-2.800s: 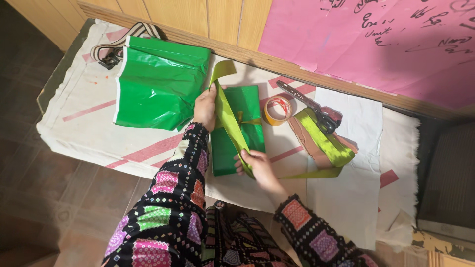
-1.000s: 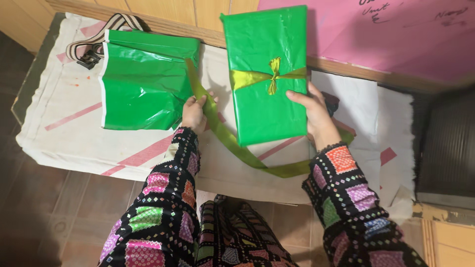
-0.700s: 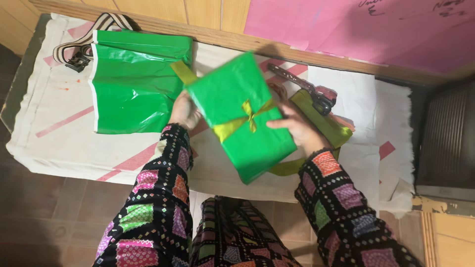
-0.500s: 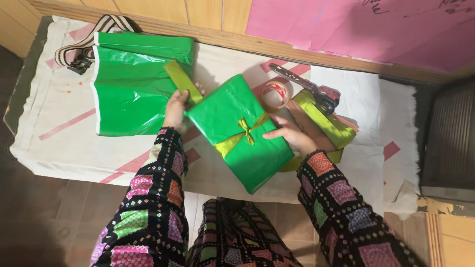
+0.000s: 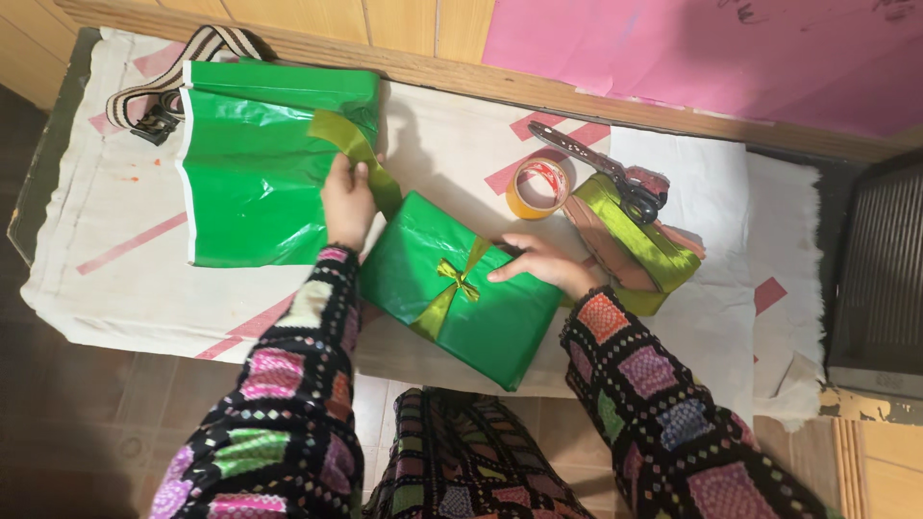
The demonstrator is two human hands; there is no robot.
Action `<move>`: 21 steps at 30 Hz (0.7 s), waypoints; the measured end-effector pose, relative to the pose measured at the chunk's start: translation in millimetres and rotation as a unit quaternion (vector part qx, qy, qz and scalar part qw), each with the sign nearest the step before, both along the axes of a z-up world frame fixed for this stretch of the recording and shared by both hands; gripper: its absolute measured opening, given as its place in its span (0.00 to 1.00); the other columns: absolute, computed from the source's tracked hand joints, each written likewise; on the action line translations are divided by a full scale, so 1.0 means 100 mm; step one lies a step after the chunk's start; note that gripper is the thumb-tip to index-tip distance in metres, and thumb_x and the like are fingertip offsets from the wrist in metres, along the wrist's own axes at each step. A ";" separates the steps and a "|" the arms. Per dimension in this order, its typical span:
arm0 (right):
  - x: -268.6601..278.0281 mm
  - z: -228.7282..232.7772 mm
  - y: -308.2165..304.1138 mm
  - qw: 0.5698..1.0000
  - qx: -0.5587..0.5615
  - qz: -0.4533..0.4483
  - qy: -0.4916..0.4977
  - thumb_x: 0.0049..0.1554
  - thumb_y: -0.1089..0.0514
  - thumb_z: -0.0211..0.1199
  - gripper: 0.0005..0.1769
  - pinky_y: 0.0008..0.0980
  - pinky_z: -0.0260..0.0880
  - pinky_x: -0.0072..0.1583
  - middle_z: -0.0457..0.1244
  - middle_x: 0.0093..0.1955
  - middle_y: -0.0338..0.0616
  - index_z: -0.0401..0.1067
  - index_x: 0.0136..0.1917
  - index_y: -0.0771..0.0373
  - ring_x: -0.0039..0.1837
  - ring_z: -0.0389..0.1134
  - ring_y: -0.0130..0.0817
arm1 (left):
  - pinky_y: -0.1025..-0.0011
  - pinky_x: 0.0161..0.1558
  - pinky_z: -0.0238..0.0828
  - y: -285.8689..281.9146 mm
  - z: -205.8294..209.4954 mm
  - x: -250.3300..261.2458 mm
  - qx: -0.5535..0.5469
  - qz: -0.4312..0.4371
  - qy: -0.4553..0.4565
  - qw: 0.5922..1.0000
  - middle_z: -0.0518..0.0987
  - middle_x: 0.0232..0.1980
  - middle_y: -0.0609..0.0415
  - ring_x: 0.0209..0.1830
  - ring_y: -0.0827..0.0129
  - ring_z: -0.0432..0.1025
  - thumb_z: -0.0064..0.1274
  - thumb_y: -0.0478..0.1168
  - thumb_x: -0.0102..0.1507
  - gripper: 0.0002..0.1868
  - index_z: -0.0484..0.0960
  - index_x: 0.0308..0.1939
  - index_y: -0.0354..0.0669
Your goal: The person wraps a rectangular gift in green paper and ties a gold ribbon around it. They fold the ribbon ends, tie a bow, trim the ribbon with scissors, and adjust the loops to finish the presentation.
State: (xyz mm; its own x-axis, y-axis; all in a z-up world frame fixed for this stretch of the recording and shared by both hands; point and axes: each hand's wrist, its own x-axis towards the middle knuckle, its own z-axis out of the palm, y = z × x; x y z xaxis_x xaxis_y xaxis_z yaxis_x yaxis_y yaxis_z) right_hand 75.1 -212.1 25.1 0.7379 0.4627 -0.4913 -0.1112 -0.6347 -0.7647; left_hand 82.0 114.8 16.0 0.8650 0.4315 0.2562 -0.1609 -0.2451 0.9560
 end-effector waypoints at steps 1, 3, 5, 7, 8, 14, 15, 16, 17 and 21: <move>-0.01 -0.01 -0.03 1.000 0.000 0.005 -0.026 0.41 0.41 0.77 0.54 0.34 0.56 0.73 0.61 0.74 0.51 0.62 0.74 0.67 0.76 0.60 0.40 | 0.70 0.46 0.74 -0.07 0.02 -0.02 0.003 0.023 0.014 1.000 0.86 0.48 0.46 0.44 0.66 0.81 0.46 0.34 0.71 0.07 0.74 0.50 0.33; -0.05 0.05 -0.20 0.995 -0.086 0.009 -0.051 0.45 0.37 0.74 0.51 0.35 0.59 0.71 0.61 0.72 0.50 0.63 0.73 0.64 0.73 0.62 0.40 | 0.69 0.42 0.74 -0.23 0.03 -0.15 0.008 0.068 0.042 0.997 0.86 0.46 0.45 0.39 0.65 0.81 0.47 0.35 0.72 0.07 0.71 0.47 0.32; -0.08 0.13 -0.40 0.992 -0.117 0.023 -0.046 0.48 0.34 0.70 0.47 0.36 0.62 0.70 0.64 0.70 0.49 0.65 0.72 0.61 0.71 0.64 0.39 | 0.68 0.44 0.75 -0.37 0.04 -0.33 0.002 0.050 -0.009 0.999 0.85 0.46 0.43 0.43 0.60 0.82 0.46 0.36 0.72 0.07 0.69 0.48 0.33; -0.13 0.21 -0.65 0.994 -0.093 0.047 -0.011 0.51 0.33 0.65 0.42 0.36 0.64 0.68 0.68 0.67 0.48 0.68 0.71 0.59 0.69 0.67 0.38 | 0.64 0.42 0.73 -0.47 0.04 -0.51 0.036 0.055 0.024 0.998 0.83 0.42 0.39 0.41 0.52 0.80 0.47 0.37 0.72 0.08 0.70 0.47 0.34; -0.17 0.23 -0.75 0.994 -0.095 0.046 -0.009 0.50 0.35 0.66 0.42 0.36 0.64 0.68 0.67 0.67 0.46 0.68 0.71 0.57 0.69 0.67 0.37 | 0.61 0.39 0.71 -0.50 0.04 -0.59 0.073 0.069 0.082 0.992 0.81 0.37 0.36 0.37 0.47 0.77 0.49 0.38 0.72 0.09 0.71 0.45 0.34; -0.49 0.17 -1.13 0.988 -0.061 0.089 -0.109 0.39 0.49 0.80 0.46 0.37 0.60 0.69 0.64 0.67 0.44 0.68 0.68 0.58 0.71 0.62 0.39 | 0.53 0.37 0.69 -0.43 -0.02 -0.86 0.266 0.082 -0.008 0.961 0.78 0.35 0.34 0.34 0.38 0.73 0.50 0.38 0.71 0.08 0.75 0.41 0.36; -0.54 0.13 -1.12 0.987 -0.048 0.083 -0.131 0.37 0.51 0.82 0.46 0.37 0.59 0.69 0.64 0.66 0.45 0.68 0.67 0.59 0.71 0.62 0.40 | 0.53 0.34 0.68 -0.39 -0.03 -0.88 0.266 0.066 -0.011 0.962 0.79 0.35 0.34 0.34 0.39 0.74 0.50 0.39 0.71 0.09 0.75 0.41 0.36; -0.59 0.09 -1.10 0.985 -0.033 0.078 -0.152 0.36 0.52 0.83 0.46 0.37 0.59 0.69 0.63 0.66 0.46 0.69 0.66 0.60 0.71 0.61 0.41 | 0.53 0.33 0.68 -0.34 -0.05 -0.89 0.242 0.054 0.038 0.968 0.78 0.33 0.34 0.32 0.40 0.74 0.51 0.40 0.71 0.09 0.75 0.41 0.36; -0.63 0.05 -1.06 0.979 -0.031 0.082 -0.184 0.36 0.53 0.83 0.45 0.38 0.58 0.68 0.63 0.65 0.47 0.69 0.65 0.61 0.70 0.61 0.43 | 0.54 0.33 0.67 -0.29 -0.06 -0.87 0.217 0.041 0.086 0.971 0.78 0.31 0.35 0.30 0.41 0.74 0.51 0.41 0.71 0.10 0.75 0.41 0.36; -0.71 -0.13 -0.95 0.959 -0.016 0.054 -0.277 0.36 0.54 0.82 0.40 0.39 0.62 0.66 0.64 0.60 0.47 0.73 0.61 0.63 0.65 0.63 0.44 | 0.59 0.33 0.69 -0.22 -0.15 -0.82 0.157 0.056 0.076 0.983 0.77 0.31 0.38 0.28 0.49 0.73 0.51 0.42 0.72 0.13 0.74 0.40 0.35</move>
